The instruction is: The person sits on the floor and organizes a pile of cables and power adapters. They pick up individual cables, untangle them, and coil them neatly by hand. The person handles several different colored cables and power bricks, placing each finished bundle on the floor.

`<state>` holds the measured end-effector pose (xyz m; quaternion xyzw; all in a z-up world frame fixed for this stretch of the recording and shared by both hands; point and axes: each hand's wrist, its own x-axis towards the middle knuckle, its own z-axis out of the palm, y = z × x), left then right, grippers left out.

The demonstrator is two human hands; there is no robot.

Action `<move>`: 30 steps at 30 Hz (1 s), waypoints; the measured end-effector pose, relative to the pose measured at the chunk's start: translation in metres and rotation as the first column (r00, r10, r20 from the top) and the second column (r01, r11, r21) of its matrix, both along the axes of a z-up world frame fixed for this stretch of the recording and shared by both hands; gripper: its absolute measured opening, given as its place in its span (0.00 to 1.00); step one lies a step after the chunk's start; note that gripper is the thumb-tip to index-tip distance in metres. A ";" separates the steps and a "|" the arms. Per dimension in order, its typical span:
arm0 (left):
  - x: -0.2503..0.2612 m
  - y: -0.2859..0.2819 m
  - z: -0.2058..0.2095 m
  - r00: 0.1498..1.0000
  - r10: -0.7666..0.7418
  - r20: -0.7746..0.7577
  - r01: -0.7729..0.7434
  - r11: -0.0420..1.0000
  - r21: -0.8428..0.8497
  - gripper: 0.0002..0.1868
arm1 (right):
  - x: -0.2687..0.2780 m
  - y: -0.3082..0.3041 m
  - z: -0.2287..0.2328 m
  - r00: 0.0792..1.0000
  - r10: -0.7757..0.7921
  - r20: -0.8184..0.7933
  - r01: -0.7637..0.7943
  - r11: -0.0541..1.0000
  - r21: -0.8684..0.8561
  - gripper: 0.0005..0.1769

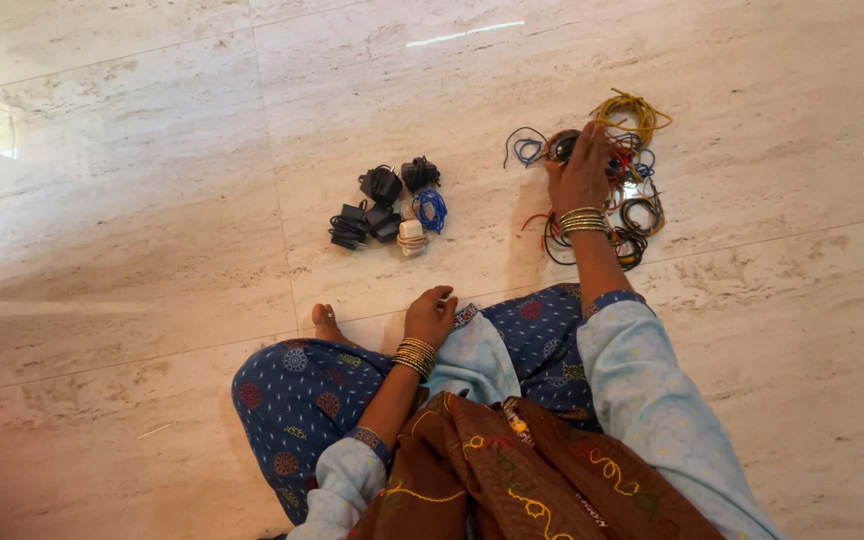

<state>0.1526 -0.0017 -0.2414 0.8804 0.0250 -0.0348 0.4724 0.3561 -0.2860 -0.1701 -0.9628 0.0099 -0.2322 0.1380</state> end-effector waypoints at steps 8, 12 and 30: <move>0.002 -0.002 0.003 0.999 -0.014 -0.032 0.014 1.000 0.014 0.13 | -0.004 -0.016 -0.004 0.890 -0.201 -0.410 0.284 0.946 0.154 0.37; 0.001 -0.001 0.004 0.997 -0.025 -0.076 0.028 0.999 0.034 0.13 | -0.013 -0.011 -0.004 0.853 -0.294 -0.430 0.386 0.911 0.142 0.28; -0.017 0.009 0.006 0.998 -0.024 -0.064 0.029 0.995 0.093 0.12 | -0.045 0.020 0.024 0.977 -0.088 0.196 0.082 0.996 0.040 0.42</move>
